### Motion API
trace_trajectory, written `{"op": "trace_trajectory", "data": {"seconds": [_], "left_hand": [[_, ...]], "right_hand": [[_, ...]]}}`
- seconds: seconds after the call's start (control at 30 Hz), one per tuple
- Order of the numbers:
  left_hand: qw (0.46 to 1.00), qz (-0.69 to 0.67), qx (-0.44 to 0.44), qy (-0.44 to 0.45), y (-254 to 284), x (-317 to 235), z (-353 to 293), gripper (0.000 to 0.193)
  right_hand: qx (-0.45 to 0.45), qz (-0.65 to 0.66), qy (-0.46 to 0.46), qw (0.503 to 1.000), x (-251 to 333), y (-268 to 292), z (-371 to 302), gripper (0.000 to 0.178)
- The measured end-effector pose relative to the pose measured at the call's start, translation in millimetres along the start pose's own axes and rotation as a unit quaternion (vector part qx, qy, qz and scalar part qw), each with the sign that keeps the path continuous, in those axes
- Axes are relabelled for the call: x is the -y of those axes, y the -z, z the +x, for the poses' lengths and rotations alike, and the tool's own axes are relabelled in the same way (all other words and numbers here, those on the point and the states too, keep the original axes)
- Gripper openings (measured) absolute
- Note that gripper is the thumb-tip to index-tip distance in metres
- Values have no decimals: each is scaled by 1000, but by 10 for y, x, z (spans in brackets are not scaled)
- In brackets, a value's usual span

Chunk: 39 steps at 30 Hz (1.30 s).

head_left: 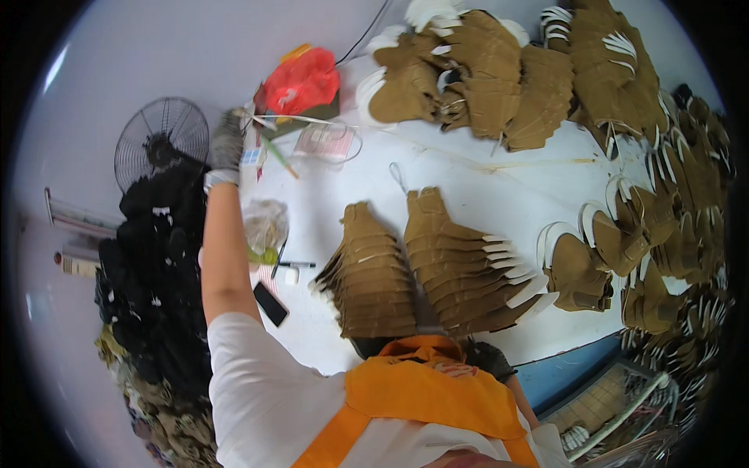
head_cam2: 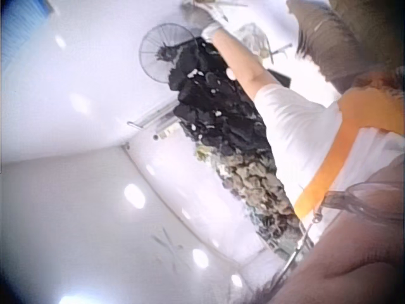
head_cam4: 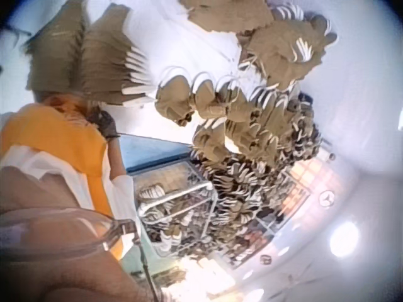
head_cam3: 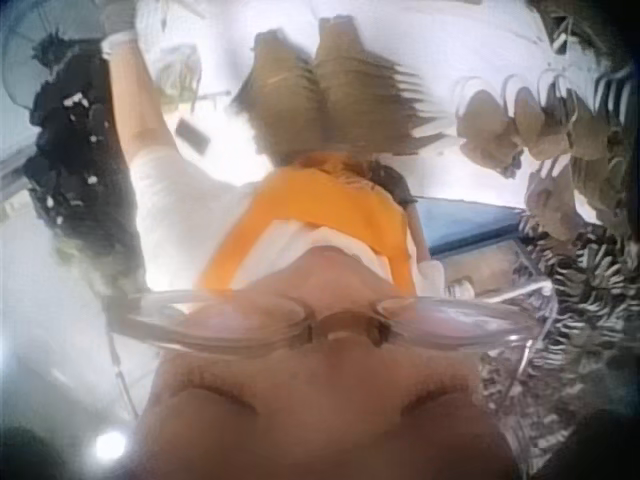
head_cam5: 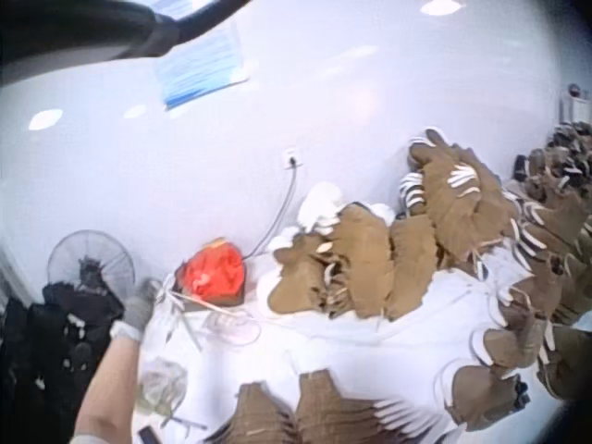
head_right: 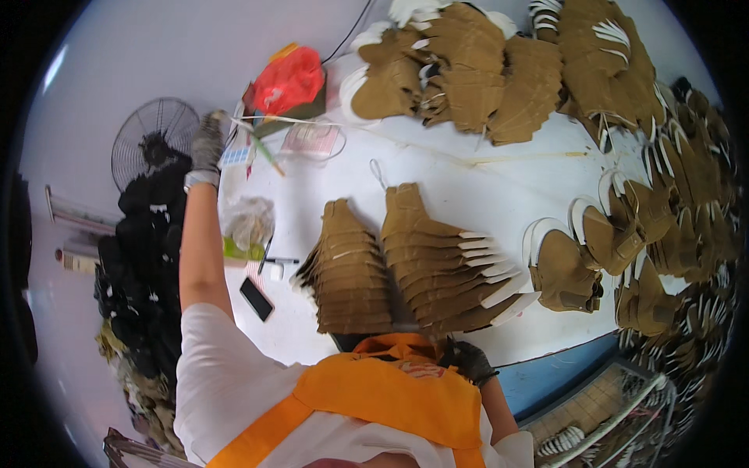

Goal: The person organizes shoe components on a table, trims excess threads from a stack of shoe uppers using a pair of snips, and stacks the completed components together.

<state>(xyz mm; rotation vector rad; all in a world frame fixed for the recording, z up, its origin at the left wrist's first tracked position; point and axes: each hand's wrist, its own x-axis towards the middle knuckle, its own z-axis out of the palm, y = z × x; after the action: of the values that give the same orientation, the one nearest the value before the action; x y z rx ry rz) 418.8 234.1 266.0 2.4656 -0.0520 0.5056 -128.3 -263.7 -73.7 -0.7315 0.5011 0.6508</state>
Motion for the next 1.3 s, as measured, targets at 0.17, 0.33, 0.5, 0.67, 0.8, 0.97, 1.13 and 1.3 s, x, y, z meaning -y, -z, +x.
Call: {"op": "trace_trajectory", "data": {"seconds": [0.17, 0.33, 0.5, 0.67, 0.8, 0.97, 1.13, 1.3], "left_hand": [[973, 140, 30, -179, -535, 1039, -548, 23], [916, 189, 349, -54, -1955, -100, -1693, 30], [928, 137, 346, -13, -2525, 30, -1491, 35], [888, -323, 322, -53, -2869, 660, -1150, 19], [959, 29, 273, -73, -2546, 312, -1052, 24], [941, 10, 311, -132, -2934, 241, -1236, 30], [891, -117, 438, 28, -2569, -117, -1269, 33], [879, -85, 465, 61, -2613, 287, -1290, 26]], "right_hand": [[-82, -134, 7, 988, 15, -69, -29, 34], [-144, -63, 71, 985, -153, -49, 4, 37], [-189, -141, 47, 971, 64, -346, -114, 33], [-30, -826, 123, 549, -436, 750, 43, 27], [-48, -736, 222, 638, 61, 46, -36, 27], [-77, -723, 144, 672, -118, 257, -22, 27], [-85, -719, 121, 680, -181, 309, -21, 27], [-82, -720, 108, 680, -191, 309, -9, 27]]}}
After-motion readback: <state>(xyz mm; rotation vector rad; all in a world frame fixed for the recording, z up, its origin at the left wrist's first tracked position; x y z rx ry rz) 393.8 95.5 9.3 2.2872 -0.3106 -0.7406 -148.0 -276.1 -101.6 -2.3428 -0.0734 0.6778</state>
